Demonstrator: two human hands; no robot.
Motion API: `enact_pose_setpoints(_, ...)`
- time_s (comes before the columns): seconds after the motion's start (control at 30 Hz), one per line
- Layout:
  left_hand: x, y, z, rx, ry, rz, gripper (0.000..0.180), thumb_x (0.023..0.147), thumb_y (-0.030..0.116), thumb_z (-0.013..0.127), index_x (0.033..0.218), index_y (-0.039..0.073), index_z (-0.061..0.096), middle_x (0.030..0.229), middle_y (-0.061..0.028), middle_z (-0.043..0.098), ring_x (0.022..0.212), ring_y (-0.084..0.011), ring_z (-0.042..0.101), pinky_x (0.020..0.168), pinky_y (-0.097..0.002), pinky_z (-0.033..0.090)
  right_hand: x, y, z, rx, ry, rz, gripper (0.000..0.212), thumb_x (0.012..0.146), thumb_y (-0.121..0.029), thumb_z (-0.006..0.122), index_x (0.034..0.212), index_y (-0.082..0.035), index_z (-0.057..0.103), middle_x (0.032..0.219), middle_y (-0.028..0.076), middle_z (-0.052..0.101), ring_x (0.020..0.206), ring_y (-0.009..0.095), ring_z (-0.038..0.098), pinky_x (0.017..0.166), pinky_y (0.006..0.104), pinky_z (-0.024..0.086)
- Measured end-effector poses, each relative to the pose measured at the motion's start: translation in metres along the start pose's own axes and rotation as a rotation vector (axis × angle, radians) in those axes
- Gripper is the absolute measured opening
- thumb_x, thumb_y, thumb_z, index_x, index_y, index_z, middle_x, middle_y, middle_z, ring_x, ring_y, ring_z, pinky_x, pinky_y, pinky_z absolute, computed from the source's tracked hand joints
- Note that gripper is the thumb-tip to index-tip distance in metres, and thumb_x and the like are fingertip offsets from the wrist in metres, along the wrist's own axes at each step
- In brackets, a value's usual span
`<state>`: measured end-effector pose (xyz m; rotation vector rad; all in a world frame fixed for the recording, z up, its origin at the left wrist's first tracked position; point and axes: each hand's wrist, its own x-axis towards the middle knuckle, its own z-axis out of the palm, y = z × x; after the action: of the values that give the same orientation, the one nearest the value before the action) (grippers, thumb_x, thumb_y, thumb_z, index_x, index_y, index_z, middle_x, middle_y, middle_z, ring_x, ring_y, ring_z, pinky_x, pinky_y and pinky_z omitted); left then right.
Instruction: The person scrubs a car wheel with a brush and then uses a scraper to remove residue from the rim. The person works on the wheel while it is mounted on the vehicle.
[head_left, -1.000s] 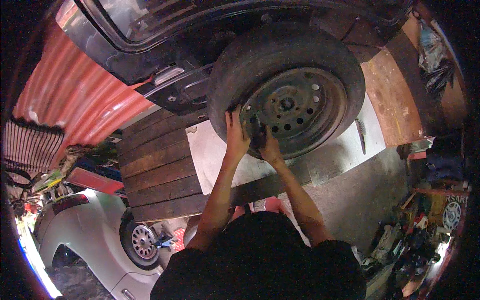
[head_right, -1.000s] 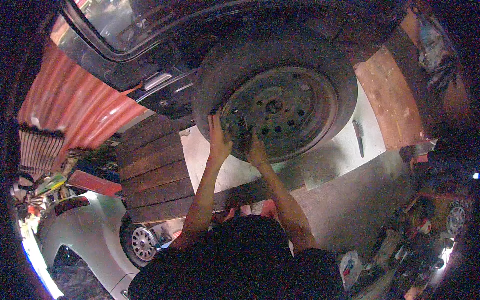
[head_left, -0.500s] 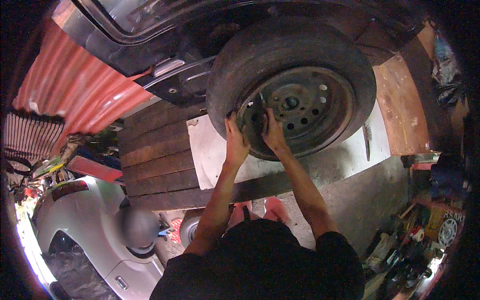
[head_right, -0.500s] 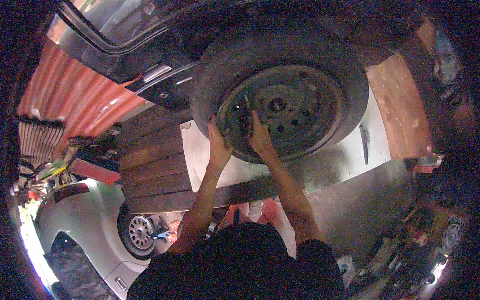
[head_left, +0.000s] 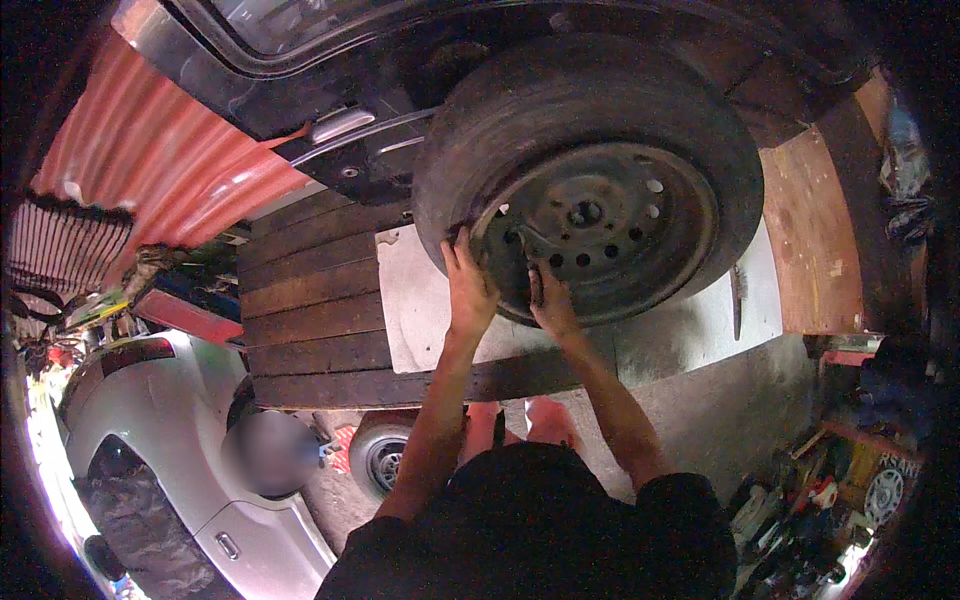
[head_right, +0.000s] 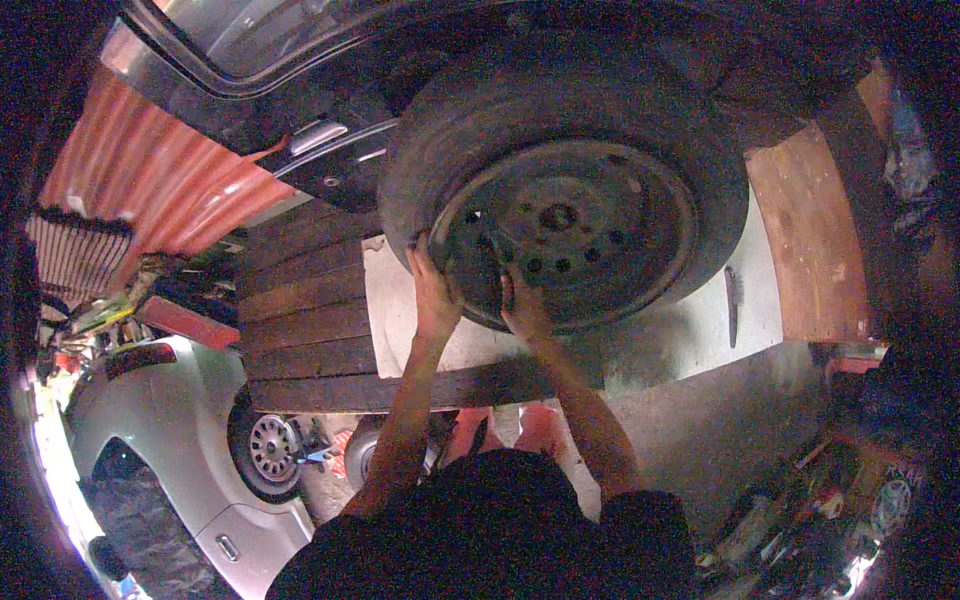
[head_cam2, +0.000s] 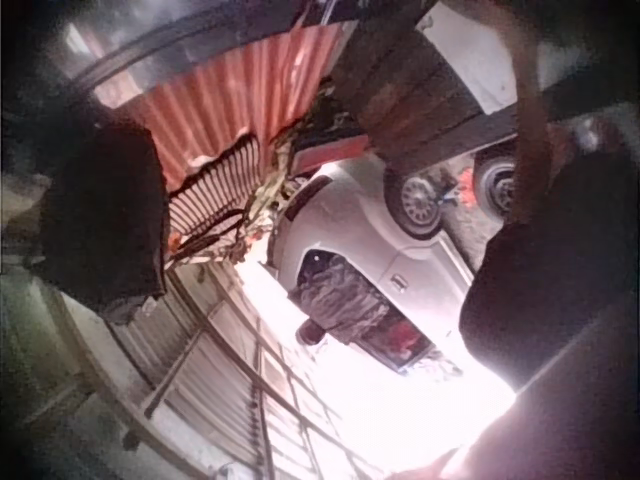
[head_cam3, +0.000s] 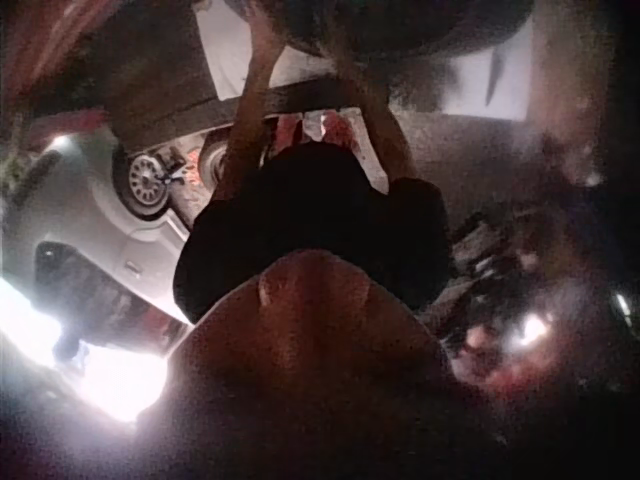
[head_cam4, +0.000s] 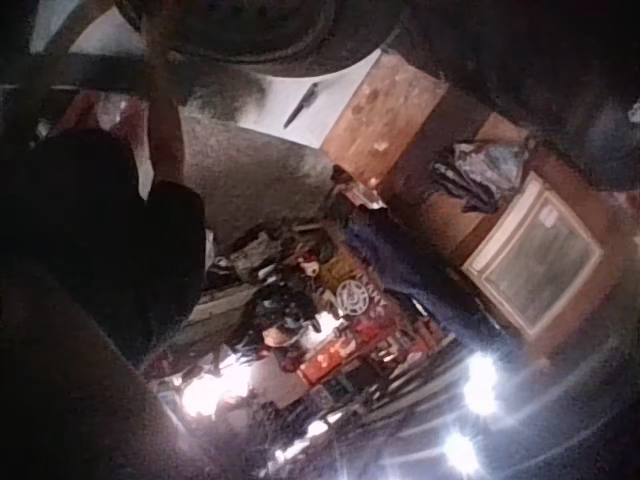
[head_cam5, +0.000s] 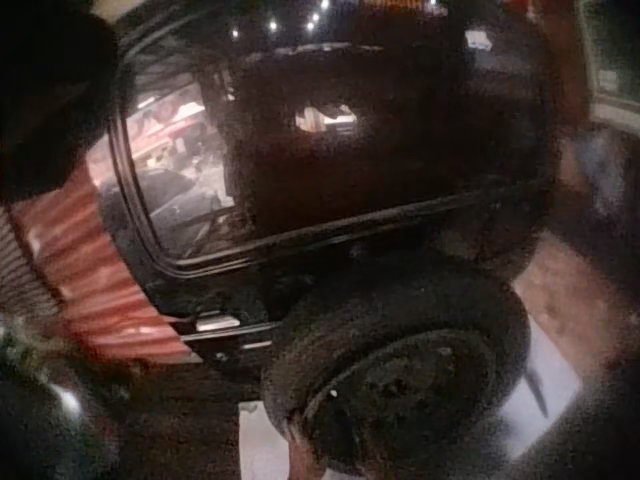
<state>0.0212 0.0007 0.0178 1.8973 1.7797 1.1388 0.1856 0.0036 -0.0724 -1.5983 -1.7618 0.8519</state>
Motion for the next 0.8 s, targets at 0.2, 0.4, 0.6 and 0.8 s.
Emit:
enact_pose_setpoints(0.2, 0.012, 0.003, -0.007, 0.200, 0.145, 0.174, 0.079, 0.080, 0.004, 0.064, 0.149, 0.003, 0.027, 0.155, -0.0247, 0.022, 0.148, -0.0462, 0.011, 0.116, -0.0623, 0.003, 0.032, -0.042, -0.012, -0.019, 0.185, -0.097, 0.042, 0.101, -0.023, 0.048, 0.140, -0.009, 0.043, 0.121, 0.027, 0.062, 0.106, 0.050, 0.060, 0.095, 0.0524, 0.048)
enact_pose_setpoints(0.4, 0.015, 0.016, -0.010, 0.066, 0.160, 0.109, 0.088, 0.076, 0.001, 0.065, 0.153, 0.011, 0.025, 0.161, -0.0247, 0.010, 0.149, -0.0470, 0.002, 0.114, -0.0655, -0.003, 0.031, -0.032, -0.015, 0.093, 0.178, -0.156, 0.033, 0.101, -0.017, 0.049, 0.131, -0.004, 0.048, 0.111, 0.027, 0.063, 0.101, 0.049, 0.060, 0.088, 0.0492, 0.048)
enact_pose_setpoints(0.6, 0.014, -0.003, 0.003, -0.054, 0.246, 0.192, 0.099, 0.072, -0.005, 0.067, 0.156, 0.019, 0.020, 0.162, -0.0251, -0.005, 0.148, -0.0502, -0.006, 0.113, -0.0688, -0.003, 0.012, -0.048, -0.023, 0.099, 0.070, -0.095, 0.034, 0.103, -0.020, 0.044, 0.135, -0.008, 0.044, 0.118, 0.028, 0.061, 0.106, 0.051, 0.059, 0.089, 0.0531, 0.049)
enact_pose_setpoints(0.8, 0.016, 0.010, -0.005, -0.076, 0.144, 0.126, 0.104, 0.067, -0.011, 0.067, 0.155, 0.019, 0.022, 0.162, -0.0245, -0.008, 0.148, -0.0493, -0.010, 0.112, -0.0700, -0.004, 0.051, -0.053, -0.032, 0.197, 0.125, -0.096, 0.041, 0.104, -0.024, 0.040, 0.143, -0.011, 0.039, 0.123, 0.029, 0.059, 0.110, 0.049, 0.059, 0.096, 0.0528, 0.047)
